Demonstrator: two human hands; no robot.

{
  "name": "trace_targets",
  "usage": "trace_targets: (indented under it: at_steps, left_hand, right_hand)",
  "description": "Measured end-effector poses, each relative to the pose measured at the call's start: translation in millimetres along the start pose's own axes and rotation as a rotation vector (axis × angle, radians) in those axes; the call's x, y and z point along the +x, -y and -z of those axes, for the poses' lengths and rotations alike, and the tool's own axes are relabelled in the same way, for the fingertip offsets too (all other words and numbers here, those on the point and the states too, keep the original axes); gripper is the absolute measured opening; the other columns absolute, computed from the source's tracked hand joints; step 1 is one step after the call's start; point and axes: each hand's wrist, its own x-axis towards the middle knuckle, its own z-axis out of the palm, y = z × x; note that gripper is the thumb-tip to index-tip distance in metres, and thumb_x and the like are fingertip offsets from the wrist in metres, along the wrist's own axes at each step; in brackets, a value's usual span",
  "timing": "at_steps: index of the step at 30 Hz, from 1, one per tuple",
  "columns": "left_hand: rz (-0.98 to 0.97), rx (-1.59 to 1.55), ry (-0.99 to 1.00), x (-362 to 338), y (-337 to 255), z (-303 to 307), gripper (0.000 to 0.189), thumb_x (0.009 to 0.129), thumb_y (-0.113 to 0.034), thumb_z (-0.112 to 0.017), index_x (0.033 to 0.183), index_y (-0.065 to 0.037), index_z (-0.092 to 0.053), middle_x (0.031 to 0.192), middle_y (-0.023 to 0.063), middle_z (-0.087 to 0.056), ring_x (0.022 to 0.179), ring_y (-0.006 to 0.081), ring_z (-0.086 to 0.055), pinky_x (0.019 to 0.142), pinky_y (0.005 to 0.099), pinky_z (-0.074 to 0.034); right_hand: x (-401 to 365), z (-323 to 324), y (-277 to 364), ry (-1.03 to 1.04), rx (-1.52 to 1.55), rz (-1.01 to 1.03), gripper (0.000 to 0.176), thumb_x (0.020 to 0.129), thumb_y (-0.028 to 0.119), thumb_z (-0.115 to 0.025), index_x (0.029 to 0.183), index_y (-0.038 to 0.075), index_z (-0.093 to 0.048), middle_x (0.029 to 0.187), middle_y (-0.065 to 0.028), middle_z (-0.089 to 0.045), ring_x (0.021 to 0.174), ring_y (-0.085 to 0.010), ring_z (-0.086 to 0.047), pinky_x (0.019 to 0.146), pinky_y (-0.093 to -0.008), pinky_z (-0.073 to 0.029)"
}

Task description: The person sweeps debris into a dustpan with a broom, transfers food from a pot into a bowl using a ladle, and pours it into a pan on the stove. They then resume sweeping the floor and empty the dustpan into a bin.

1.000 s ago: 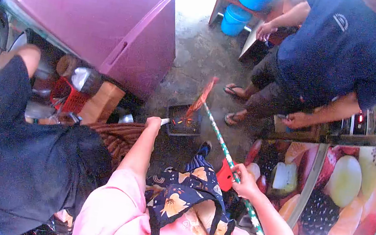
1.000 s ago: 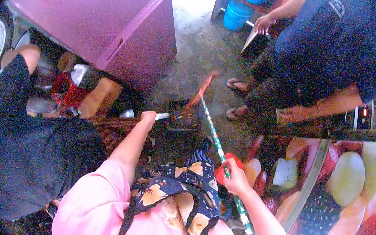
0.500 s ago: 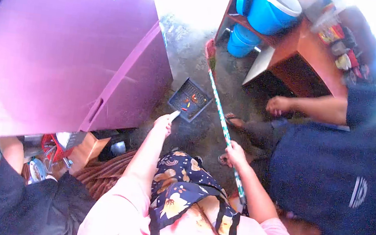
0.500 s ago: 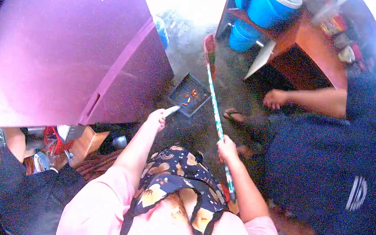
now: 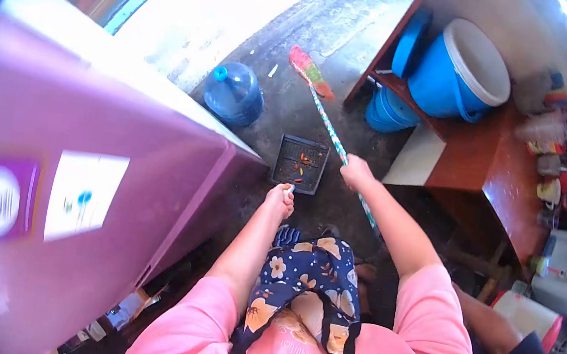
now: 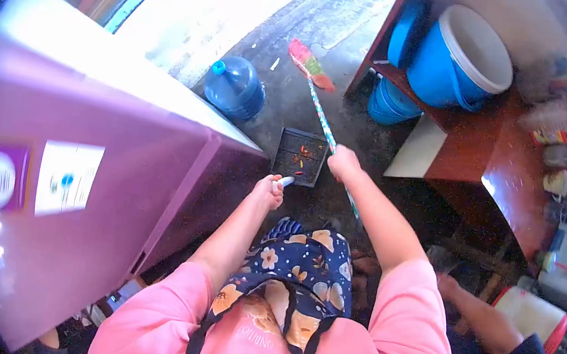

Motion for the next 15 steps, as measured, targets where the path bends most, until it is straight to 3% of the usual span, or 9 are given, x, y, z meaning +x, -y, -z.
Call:
trace_targets:
  at_steps: [1,3,4,5,6,8,9,11,15]
  left_hand:
    - [0.016,-0.006,0.011,-9,4,37,0.018,0.08,-0.027,-0.055,0.072,-0.013,-0.048,0.05,-0.0023,-0.046,0.031,0.009,-0.034,0.032,0.0245,-0.024]
    - [0.03,-0.016,0.003,-8,-4,31,0.017,0.08,-0.028,-0.055,0.074,-0.013,-0.048,0.049,-0.003,-0.046,0.031,0.0088,-0.034,0.032,0.0244,-0.023]
    - [0.008,-0.018,-0.015,-5,-7,27,0.016,0.08,-0.028,-0.055,0.075,-0.014,-0.048,0.049,-0.0032,-0.046,0.031,0.0087,-0.034,0.033,0.0243,-0.023]
    - [-0.013,-0.025,-0.033,1,-15,21,0.015,0.08,-0.028,-0.055,0.077,-0.014,-0.049,0.049,-0.0033,-0.046,0.031,0.0086,-0.034,0.033,0.0241,-0.023]
    - [0.066,-0.069,-0.051,10,-25,18,0.012,0.081,-0.028,-0.053,0.084,-0.017,-0.051,0.051,-0.0025,-0.046,0.032,0.009,-0.034,0.033,0.024,-0.023]
    - [0.024,-0.116,-0.063,16,-39,15,0.011,0.082,-0.027,-0.053,0.086,-0.017,-0.052,0.052,-0.0022,-0.046,0.032,0.0086,-0.033,0.032,0.0232,-0.022]
    - [-0.014,-0.133,-0.065,23,-49,8,0.011,0.083,-0.027,-0.052,0.088,-0.017,-0.053,0.052,-0.002,-0.046,0.032,0.0083,-0.032,0.031,0.0225,-0.021]
    - [0.015,-0.161,-0.11,35,-58,11,0.011,0.083,-0.027,-0.052,0.088,-0.016,-0.053,0.052,-0.0017,-0.045,0.032,0.0085,-0.032,0.032,0.0227,-0.022]
    - [-0.053,-0.18,-0.166,29,-72,27,0.014,0.083,-0.025,-0.052,0.094,-0.017,-0.053,0.054,-0.0013,-0.045,0.034,0.0083,-0.033,0.034,0.0219,-0.024]
  right_hand:
    - [-12,-21,23,0.01,-0.068,-0.007,0.026,0.078,0.008,-0.045,0.1,-0.001,-0.055,0.079,-0.0214,-0.063,0.064,-0.0299,-0.065,0.056,-0.0412,-0.051]
    - [57,-29,27,-0.077,-0.203,0.07,0.028,0.077,0.006,-0.045,0.104,0.003,-0.052,0.062,-0.0139,-0.058,0.046,-0.0241,-0.058,0.042,-0.0363,-0.046]
    - [80,-23,42,-0.066,-0.245,0.043,0.028,0.078,0.007,-0.046,0.106,0.002,-0.052,0.067,-0.0155,-0.061,0.049,-0.0261,-0.06,0.044,-0.0374,-0.047]
    - [111,-17,57,-0.069,-0.344,0.051,0.03,0.079,0.007,-0.049,0.108,0.001,-0.052,0.08,-0.0178,-0.064,0.065,-0.029,-0.065,0.055,-0.0388,-0.052]
    - [136,-16,69,-0.109,-0.4,0.079,0.031,0.079,0.008,-0.05,0.109,0.001,-0.052,0.087,-0.0189,-0.064,0.074,-0.0305,-0.065,0.062,-0.0397,-0.052]
    - [179,-11,102,-0.125,-0.457,0.103,0.027,0.083,0.012,-0.049,0.106,-0.001,-0.053,0.101,-0.0198,-0.062,0.092,-0.0342,-0.061,0.078,-0.0421,-0.05]
    - [212,-13,109,-0.122,-0.466,0.118,0.027,0.083,0.012,-0.049,0.106,-0.001,-0.053,0.101,-0.0198,-0.062,0.092,-0.0342,-0.061,0.078,-0.0421,-0.05]
    - [247,-38,99,-0.236,-0.413,0.128,0.024,0.087,0.015,-0.043,0.101,-0.002,-0.053,0.097,-0.0194,-0.063,0.09,-0.0357,-0.061,0.076,-0.0441,-0.05]
    - [215,-51,25,-0.1,-0.438,0.127,0.034,0.091,0.027,-0.03,0.106,0.005,-0.051,0.099,-0.0197,-0.061,0.093,-0.0384,-0.059,0.082,-0.0488,-0.045]
